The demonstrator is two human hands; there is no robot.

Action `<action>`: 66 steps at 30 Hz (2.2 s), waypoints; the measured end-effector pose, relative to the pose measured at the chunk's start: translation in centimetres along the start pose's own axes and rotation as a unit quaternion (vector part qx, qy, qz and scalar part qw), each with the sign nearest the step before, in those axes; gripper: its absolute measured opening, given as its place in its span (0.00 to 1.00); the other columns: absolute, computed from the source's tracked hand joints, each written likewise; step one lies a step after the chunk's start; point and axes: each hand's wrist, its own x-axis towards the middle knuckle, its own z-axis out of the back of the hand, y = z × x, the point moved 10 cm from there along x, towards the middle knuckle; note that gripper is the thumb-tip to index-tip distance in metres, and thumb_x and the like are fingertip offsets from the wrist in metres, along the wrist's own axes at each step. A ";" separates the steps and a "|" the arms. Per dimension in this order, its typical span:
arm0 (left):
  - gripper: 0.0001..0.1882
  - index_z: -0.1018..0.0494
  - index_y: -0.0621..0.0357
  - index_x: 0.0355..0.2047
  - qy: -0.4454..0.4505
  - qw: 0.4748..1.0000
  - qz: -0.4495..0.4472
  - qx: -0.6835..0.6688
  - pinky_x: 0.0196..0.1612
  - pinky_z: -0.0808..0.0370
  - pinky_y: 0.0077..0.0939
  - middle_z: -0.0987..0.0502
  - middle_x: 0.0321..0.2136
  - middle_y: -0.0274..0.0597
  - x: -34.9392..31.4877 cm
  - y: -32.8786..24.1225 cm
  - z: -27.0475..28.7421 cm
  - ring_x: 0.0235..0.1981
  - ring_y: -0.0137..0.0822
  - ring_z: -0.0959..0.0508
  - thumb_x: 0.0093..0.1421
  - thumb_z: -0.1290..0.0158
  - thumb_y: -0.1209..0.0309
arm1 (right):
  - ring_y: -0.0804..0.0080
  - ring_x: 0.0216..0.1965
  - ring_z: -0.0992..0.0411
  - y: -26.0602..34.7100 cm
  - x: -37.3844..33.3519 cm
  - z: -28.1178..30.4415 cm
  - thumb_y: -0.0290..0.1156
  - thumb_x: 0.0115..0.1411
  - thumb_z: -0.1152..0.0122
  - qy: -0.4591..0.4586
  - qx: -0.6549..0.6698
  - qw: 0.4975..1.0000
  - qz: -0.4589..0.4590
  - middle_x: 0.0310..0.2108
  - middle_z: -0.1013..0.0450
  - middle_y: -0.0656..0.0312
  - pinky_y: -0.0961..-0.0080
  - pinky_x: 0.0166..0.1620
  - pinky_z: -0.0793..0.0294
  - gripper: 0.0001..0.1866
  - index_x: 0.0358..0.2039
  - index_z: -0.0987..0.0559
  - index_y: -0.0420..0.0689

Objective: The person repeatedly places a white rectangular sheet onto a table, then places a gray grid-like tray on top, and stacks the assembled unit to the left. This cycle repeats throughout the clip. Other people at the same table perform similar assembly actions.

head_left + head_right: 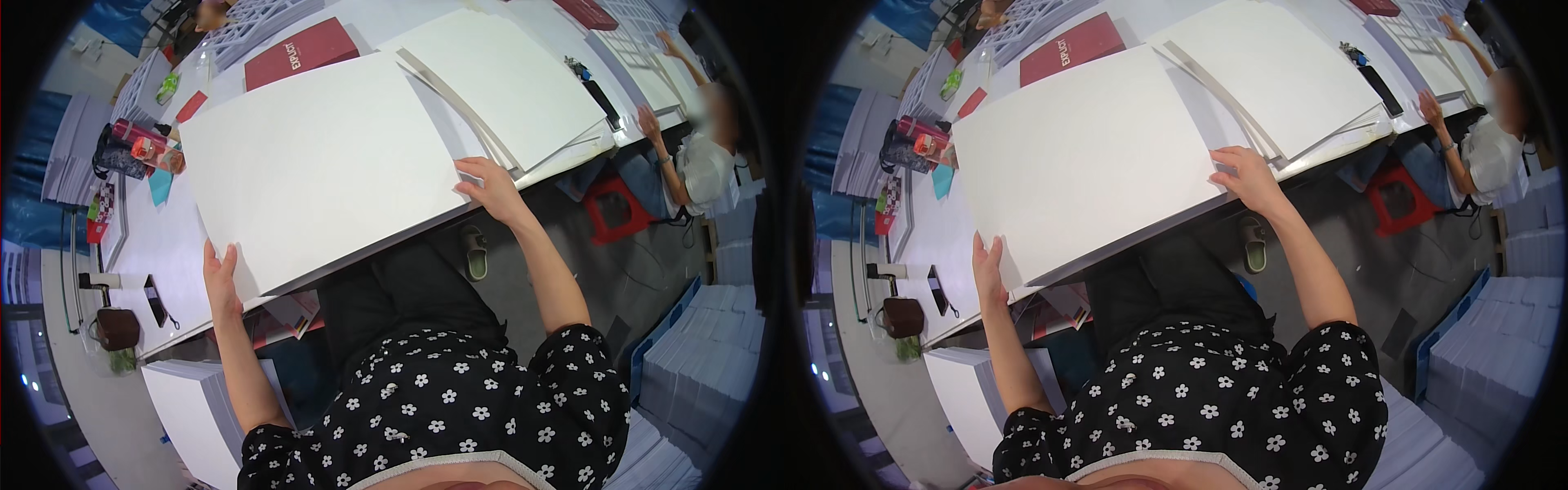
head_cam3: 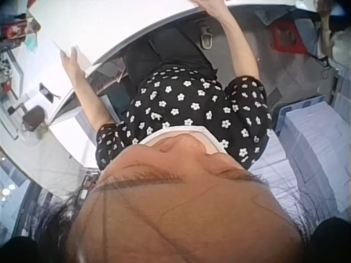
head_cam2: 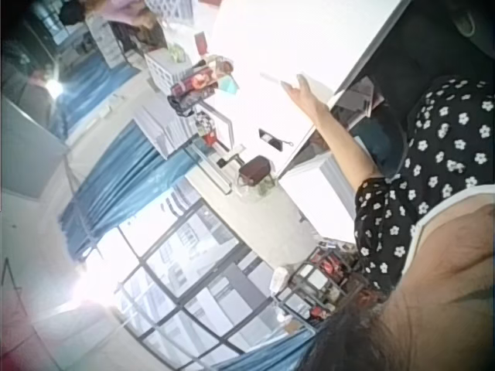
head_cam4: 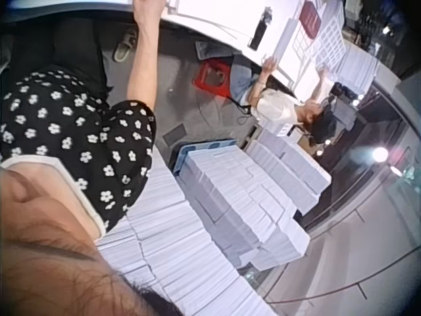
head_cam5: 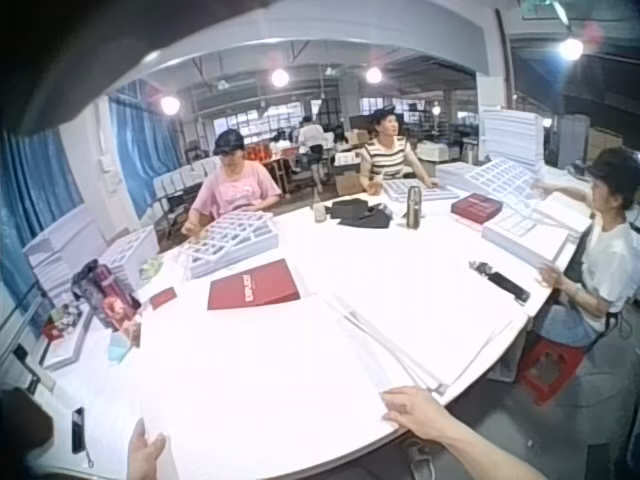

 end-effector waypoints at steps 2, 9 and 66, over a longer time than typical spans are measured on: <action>0.27 0.40 0.63 0.64 0.000 1.000 0.002 0.007 0.59 0.29 0.32 0.28 0.57 0.47 0.0 -0.1 0.0 0.56 0.37 0.27 0.66 0.48 0.75 | 0.54 0.52 0.28 0.0 0.0 -0.1 0.31 0.56 0.31 -0.002 0.005 1.000 0.000 0.50 0.25 0.52 0.66 0.54 0.27 0.22 0.51 0.21 0.38; 0.26 0.40 0.65 0.64 -0.003 0.998 -0.020 0.052 0.62 0.35 0.30 0.30 0.59 0.46 0.3 0.1 0.0 0.58 0.36 0.29 0.66 0.50 0.76 | 0.55 0.51 0.28 1.0 -0.3 -0.3 0.32 0.57 0.32 0.001 -0.156 0.987 0.033 0.51 0.24 0.54 0.63 0.54 0.30 0.22 0.53 0.22 0.41; 0.30 0.41 0.56 0.67 0.015 0.976 -0.102 0.193 0.67 0.41 0.36 0.40 0.67 0.48 1.6 5.8 2.8 0.68 0.44 0.40 0.66 0.48 0.71 | 0.46 0.72 0.51 9.3 -7.4 -10.1 0.34 0.55 0.32 -0.013 -0.337 0.903 0.265 0.71 0.47 0.52 0.44 0.71 0.56 0.38 0.66 0.33 0.58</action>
